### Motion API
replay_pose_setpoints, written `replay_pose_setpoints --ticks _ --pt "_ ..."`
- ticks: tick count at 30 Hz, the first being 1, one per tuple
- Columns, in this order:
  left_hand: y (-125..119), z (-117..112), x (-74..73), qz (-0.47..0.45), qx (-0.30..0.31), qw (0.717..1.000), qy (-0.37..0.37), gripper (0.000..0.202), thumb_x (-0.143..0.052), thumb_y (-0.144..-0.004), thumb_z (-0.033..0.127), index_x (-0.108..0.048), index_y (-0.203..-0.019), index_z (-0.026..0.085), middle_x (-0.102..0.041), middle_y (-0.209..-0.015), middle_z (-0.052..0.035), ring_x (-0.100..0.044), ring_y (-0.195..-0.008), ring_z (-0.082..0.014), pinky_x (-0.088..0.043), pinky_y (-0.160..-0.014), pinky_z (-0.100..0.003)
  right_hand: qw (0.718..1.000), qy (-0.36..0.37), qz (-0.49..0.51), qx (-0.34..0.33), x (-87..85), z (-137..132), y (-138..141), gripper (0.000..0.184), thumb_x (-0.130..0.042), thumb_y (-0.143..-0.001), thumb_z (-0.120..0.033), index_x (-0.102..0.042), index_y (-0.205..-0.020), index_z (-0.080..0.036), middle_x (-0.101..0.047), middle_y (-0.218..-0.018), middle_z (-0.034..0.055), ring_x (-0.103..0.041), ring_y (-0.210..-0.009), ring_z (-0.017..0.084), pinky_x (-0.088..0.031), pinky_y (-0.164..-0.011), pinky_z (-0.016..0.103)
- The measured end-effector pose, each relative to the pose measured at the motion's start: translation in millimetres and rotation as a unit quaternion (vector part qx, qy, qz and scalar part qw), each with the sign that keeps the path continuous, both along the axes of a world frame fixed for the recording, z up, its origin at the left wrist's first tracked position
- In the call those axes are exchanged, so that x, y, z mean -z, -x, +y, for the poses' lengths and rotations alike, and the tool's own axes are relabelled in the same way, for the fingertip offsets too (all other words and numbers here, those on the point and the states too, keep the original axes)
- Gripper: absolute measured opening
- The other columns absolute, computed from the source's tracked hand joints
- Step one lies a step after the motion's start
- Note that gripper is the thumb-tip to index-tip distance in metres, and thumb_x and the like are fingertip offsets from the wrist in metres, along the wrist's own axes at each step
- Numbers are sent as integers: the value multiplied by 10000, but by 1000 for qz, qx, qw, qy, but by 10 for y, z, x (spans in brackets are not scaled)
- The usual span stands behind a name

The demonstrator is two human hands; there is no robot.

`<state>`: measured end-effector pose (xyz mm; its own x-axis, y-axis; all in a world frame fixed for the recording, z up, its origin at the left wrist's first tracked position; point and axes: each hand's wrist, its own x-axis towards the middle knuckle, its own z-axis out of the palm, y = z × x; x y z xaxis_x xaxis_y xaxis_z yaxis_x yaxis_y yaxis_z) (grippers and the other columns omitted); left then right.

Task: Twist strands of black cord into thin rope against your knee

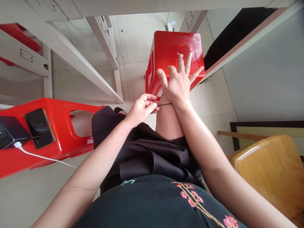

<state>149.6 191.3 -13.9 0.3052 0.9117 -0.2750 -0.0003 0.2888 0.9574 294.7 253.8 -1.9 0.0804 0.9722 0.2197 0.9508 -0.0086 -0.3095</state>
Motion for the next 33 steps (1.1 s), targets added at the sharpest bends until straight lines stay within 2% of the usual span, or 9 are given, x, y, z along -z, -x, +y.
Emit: replay_pose_setpoints --ticks 5,9,15,20,28,33 --pt "5 -10 10 5 13 1000 1 182 -561 -804 208 -535 -978 161 -639 -706 11 -611 -649 -78 -502 -675 -250 999 -47 7 -12 59 31 -19 545 -178 -916 -558 -603 -930 -217 -306 -1487 83 -55 -1418 335 80 -1014 710" --pt "9 -21 9 -8 29 1000 -5 229 -637 -740 201 -557 -952 165 -586 -706 32 -577 -632 -65 -496 -656 -239 998 -57 9 -7 55 34 -7 530 -207 -910 -568 -603 -899 -217 -324 -1478 90 -88 -1415 336 88 -1022 698" --pt "7 6 18 -3 6 1000 -6 272 -706 -668 228 -614 -912 153 -600 -779 1 -570 -693 -85 -498 -680 -255 1000 -29 11 -4 40 47 9 539 -183 -911 -567 -591 -931 -216 -306 -1485 97 -5 -1425 313 86 -1023 697" --pt "4 35 19 -3 8 1000 -6 274 -722 -665 259 -639 -899 144 -619 -770 -7 -570 -693 -85 -496 -697 -251 999 -38 9 -11 100 84 2 542 -158 -913 -563 -579 -943 -223 -307 -1486 92 30 -1426 304 68 -1019 708" --pt "18 50 -1 11 3 1000 -5 280 -725 -666 271 -657 -906 143 -644 -770 -19 -583 -696 -95 -510 -731 -272 998 -46 30 -7 93 101 16 557 -189 -896 -602 -594 -925 -220 -323 -1478 92 -38 -1421 331 50 -1025 706" --pt "12 60 -7 17 11 1000 -19 324 -739 -641 254 -647 -931 142 -649 -833 -32 -596 -770 -110 -514 -767 -279 997 -29 64 -15 57 94 32 562 -177 -901 -594 -591 -976 -222 -298 -1489 89 7 -1423 326 32 -1019 717"
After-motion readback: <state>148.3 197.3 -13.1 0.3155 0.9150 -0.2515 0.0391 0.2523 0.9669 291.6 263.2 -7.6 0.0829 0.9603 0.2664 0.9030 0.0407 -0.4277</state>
